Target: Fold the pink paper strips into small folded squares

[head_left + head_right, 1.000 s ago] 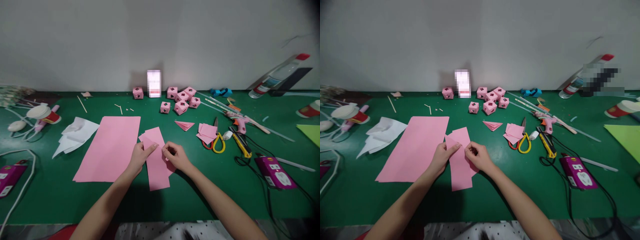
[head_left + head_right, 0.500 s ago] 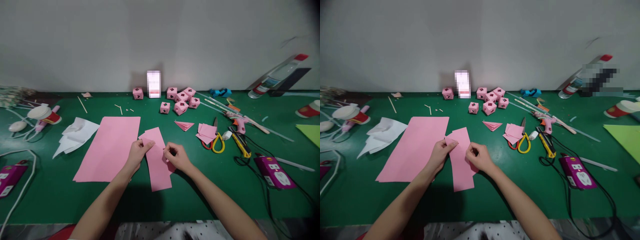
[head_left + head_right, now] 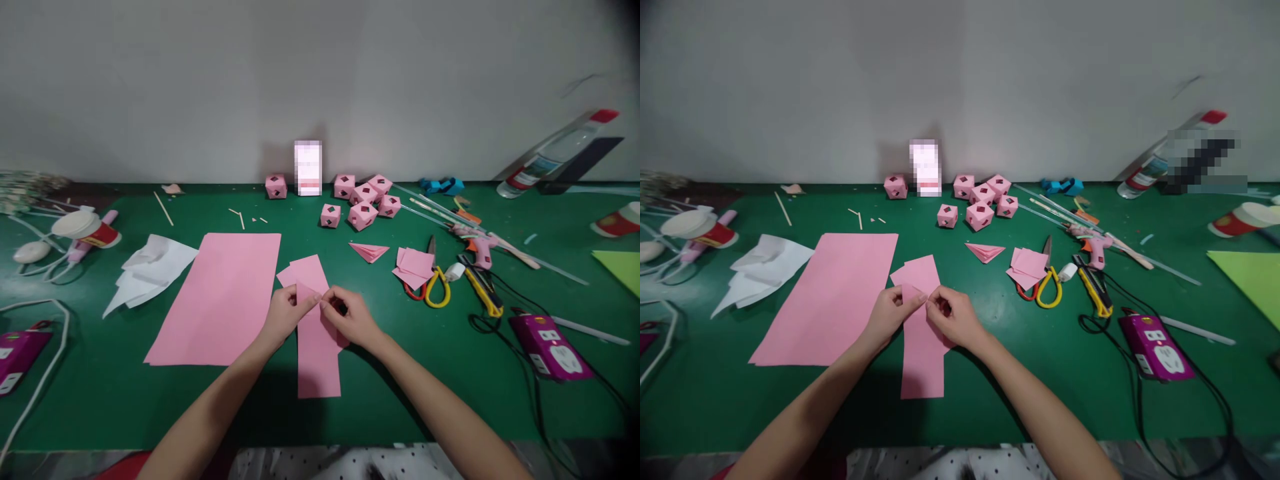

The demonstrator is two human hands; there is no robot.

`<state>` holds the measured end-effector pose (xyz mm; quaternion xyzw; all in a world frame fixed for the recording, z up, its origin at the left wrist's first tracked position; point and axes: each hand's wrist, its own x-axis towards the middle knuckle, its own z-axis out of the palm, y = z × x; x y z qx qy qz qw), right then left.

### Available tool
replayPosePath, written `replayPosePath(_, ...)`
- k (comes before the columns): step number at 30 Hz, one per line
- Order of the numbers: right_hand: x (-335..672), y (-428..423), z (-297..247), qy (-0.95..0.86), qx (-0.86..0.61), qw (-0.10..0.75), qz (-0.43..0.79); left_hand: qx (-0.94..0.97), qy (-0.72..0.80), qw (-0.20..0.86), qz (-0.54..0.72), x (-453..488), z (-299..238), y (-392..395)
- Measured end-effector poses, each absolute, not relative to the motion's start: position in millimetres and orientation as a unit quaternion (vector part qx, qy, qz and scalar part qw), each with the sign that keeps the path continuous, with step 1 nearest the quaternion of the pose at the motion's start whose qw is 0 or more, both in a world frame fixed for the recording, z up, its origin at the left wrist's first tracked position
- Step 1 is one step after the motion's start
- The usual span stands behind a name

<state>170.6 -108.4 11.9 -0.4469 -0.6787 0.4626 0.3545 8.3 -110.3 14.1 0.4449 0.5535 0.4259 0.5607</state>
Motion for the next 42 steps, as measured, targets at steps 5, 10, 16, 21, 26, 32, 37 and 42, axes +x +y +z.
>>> replayPosePath(5,172.3,-107.4,13.8,-0.692,-0.437,0.36,0.448,0.416,0.536,0.575,0.457,-0.7,13.2,-104.2)
replayPosePath(10,173.1,-107.1,11.9,-0.684,-0.437,0.36,0.46,0.399,0.542,0.561,0.482,-7.5,13.7,-99.8)
replayPosePath(16,172.0,-106.9,11.0,-0.666,-0.438,0.354,0.489,0.416,0.534,0.573,0.462,2.6,15.5,-104.9)
replayPosePath(21,169.6,-106.8,14.5,-0.666,-0.444,0.349,0.488,0.436,0.536,0.576,0.436,8.1,18.4,-107.5)
replayPosePath(26,171.7,-106.1,12.6,-0.671,-0.435,0.357,0.482,0.391,0.529,0.583,0.477,-1.3,14.5,-102.2)
replayPosePath(32,174.5,-105.3,6.9,-0.681,-0.443,0.361,0.458,0.36,0.513,0.598,0.499,-7.9,16.8,-98.2)
replayPosePath(37,174.6,-104.4,5.3,-0.669,-0.453,0.363,0.465,0.392,0.498,0.62,0.463,-3.9,22.6,-101.6)
replayPosePath(42,175.2,-103.8,3.2,-0.656,-0.448,0.365,0.486,0.375,0.515,0.6,0.484,-4.8,19.2,-100.7)
